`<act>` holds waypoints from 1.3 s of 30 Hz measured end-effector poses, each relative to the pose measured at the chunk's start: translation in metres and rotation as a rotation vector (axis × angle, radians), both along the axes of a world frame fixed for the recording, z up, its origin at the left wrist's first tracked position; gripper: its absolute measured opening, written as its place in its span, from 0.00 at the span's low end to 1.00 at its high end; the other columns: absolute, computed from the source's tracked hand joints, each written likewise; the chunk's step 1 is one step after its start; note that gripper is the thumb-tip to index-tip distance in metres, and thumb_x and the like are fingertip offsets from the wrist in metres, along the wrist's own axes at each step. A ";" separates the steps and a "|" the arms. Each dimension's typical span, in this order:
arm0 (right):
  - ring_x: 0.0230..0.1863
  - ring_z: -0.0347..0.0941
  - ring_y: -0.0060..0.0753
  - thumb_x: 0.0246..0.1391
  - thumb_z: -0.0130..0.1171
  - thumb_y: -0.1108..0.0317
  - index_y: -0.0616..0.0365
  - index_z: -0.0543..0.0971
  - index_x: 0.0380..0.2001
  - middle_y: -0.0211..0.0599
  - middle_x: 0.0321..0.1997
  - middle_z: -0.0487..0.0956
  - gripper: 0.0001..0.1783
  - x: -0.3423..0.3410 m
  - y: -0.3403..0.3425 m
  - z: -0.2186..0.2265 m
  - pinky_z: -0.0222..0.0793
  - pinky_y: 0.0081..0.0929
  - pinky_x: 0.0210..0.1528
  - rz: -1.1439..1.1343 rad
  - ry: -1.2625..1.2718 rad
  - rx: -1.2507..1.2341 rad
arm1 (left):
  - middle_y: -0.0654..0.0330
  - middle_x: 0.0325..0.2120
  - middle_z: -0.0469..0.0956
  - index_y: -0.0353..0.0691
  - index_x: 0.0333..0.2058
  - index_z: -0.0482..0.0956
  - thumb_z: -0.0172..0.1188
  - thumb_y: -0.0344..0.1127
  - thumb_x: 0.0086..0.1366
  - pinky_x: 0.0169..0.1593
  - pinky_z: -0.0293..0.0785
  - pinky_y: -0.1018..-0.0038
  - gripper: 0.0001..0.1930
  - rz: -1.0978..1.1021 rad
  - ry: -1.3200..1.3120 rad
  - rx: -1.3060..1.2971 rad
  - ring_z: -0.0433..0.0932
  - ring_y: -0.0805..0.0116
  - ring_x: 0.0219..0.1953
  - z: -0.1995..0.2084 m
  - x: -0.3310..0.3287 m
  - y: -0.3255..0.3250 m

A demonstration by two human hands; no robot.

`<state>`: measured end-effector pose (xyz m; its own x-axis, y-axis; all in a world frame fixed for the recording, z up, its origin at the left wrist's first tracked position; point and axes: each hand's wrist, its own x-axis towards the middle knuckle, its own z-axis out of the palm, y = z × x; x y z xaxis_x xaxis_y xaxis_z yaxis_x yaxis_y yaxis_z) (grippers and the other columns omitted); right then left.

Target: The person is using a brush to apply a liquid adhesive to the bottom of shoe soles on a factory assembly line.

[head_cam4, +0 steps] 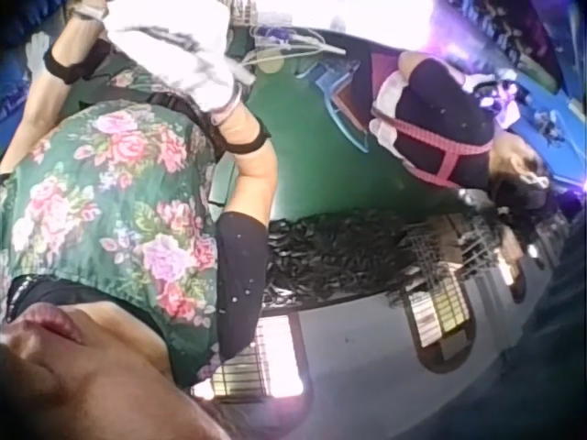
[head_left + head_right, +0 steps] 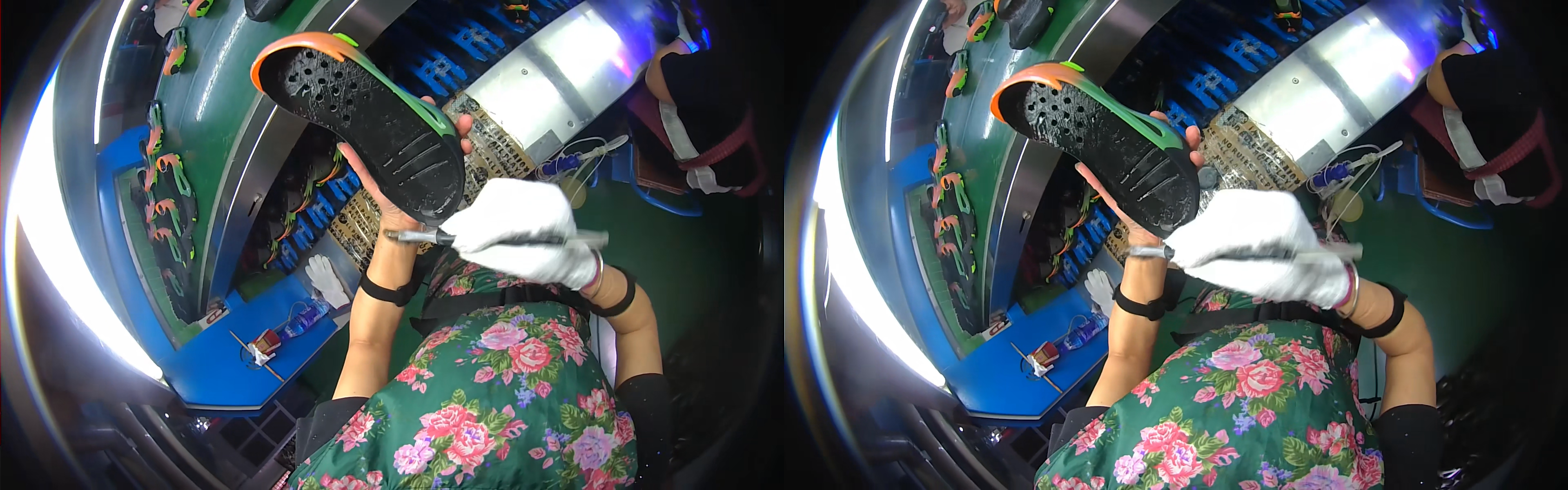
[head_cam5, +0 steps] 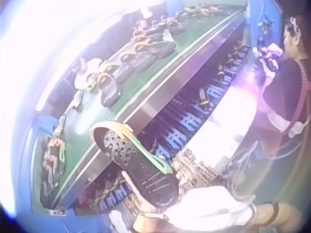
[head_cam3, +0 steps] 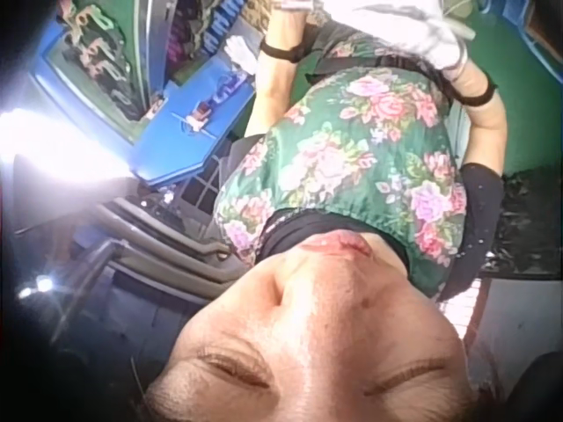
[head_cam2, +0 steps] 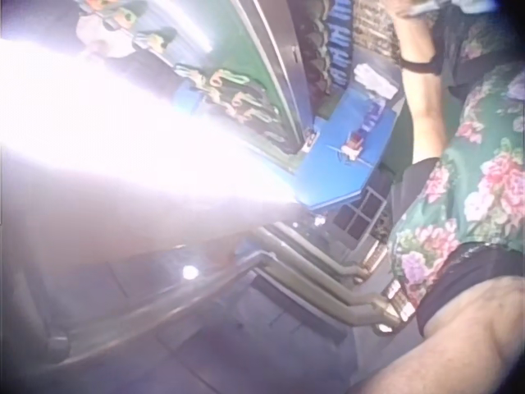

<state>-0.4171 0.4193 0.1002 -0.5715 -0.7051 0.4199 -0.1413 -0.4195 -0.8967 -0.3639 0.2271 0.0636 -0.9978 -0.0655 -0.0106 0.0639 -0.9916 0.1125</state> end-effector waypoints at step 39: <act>0.38 0.84 0.36 0.48 0.72 0.78 0.59 0.87 0.42 0.41 0.40 0.87 0.15 -0.062 -0.020 0.020 0.79 0.33 0.40 -0.471 0.711 0.147 | 0.43 0.63 0.72 0.39 0.69 0.63 0.44 0.63 0.75 0.64 0.74 0.48 0.37 -0.166 -0.335 -0.129 0.76 0.46 0.62 0.009 0.042 -0.008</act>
